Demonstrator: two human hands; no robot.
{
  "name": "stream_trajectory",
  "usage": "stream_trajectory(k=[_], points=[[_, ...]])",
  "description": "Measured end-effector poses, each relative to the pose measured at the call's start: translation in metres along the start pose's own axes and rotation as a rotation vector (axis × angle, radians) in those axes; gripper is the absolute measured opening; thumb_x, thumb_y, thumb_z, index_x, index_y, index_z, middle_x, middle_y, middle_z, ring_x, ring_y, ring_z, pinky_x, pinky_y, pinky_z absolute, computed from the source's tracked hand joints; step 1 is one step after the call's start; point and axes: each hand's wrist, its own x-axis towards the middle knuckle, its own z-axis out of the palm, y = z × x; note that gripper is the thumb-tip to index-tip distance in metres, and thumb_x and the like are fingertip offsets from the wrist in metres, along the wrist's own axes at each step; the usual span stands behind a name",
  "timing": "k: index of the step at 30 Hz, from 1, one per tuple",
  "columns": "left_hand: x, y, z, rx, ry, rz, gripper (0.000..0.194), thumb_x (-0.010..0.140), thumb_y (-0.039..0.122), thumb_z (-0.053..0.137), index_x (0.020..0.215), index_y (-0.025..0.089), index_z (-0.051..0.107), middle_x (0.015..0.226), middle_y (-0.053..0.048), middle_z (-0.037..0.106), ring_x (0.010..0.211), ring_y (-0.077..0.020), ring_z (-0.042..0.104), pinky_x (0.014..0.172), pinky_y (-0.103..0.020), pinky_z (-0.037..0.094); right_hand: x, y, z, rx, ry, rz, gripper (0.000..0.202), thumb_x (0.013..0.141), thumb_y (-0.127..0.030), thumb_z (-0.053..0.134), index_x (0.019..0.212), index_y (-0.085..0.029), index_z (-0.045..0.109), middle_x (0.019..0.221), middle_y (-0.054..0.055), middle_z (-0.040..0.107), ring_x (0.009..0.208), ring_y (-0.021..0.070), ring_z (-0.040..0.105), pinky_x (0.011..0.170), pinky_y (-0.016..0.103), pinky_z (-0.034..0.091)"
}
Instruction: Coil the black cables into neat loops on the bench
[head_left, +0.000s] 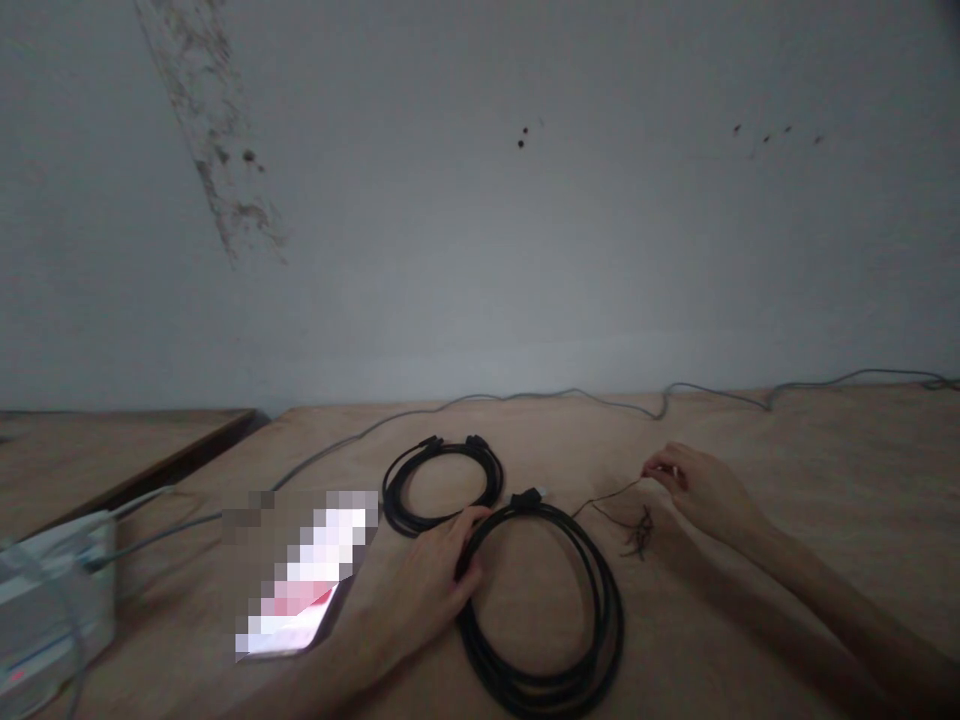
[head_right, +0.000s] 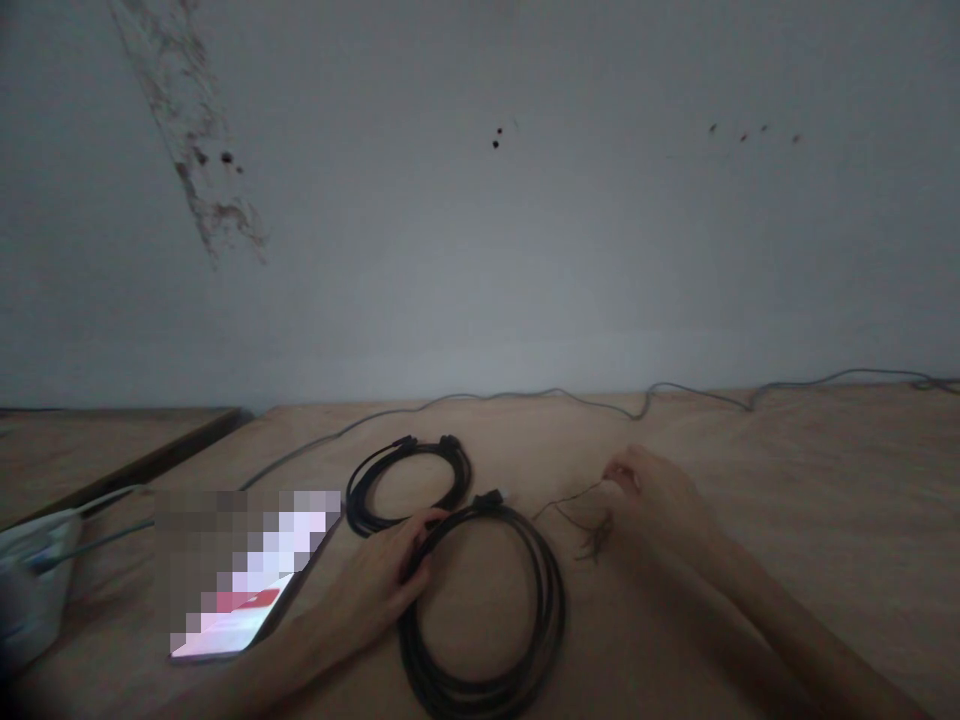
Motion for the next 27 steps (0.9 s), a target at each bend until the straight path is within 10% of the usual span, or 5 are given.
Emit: stream_trajectory(k=[13, 27], points=[[0.000, 0.004, -0.005, 0.053, -0.009, -0.085, 0.047, 0.085, 0.018, 0.049, 0.131, 0.020, 0.054, 0.093, -0.005, 0.068, 0.082, -0.0235, 0.065, 0.074, -0.035, 0.049, -0.012, -0.035, 0.019, 0.240, -0.147, -0.140, 0.033, 0.096, -0.036, 0.048, 0.085, -0.021, 0.075, 0.086, 0.008, 0.068, 0.081, 0.0231, 0.063, 0.076, 0.034, 0.046], [0.000, 0.002, -0.005, -0.049, -0.031, 0.028, 0.045, 0.084, 0.014, 0.054, 0.128, 0.024, 0.056, 0.123, -0.005, 0.069, 0.111, -0.0257, 0.065, 0.096, -0.040, 0.050, -0.024, -0.062, 0.054, 0.959, -0.179, 0.266, 0.055, 0.077, -0.077, 0.063, 0.080, -0.022, 0.061, 0.073, 0.005, 0.071, 0.052, 0.0165, 0.060, 0.042, 0.026, 0.044]])
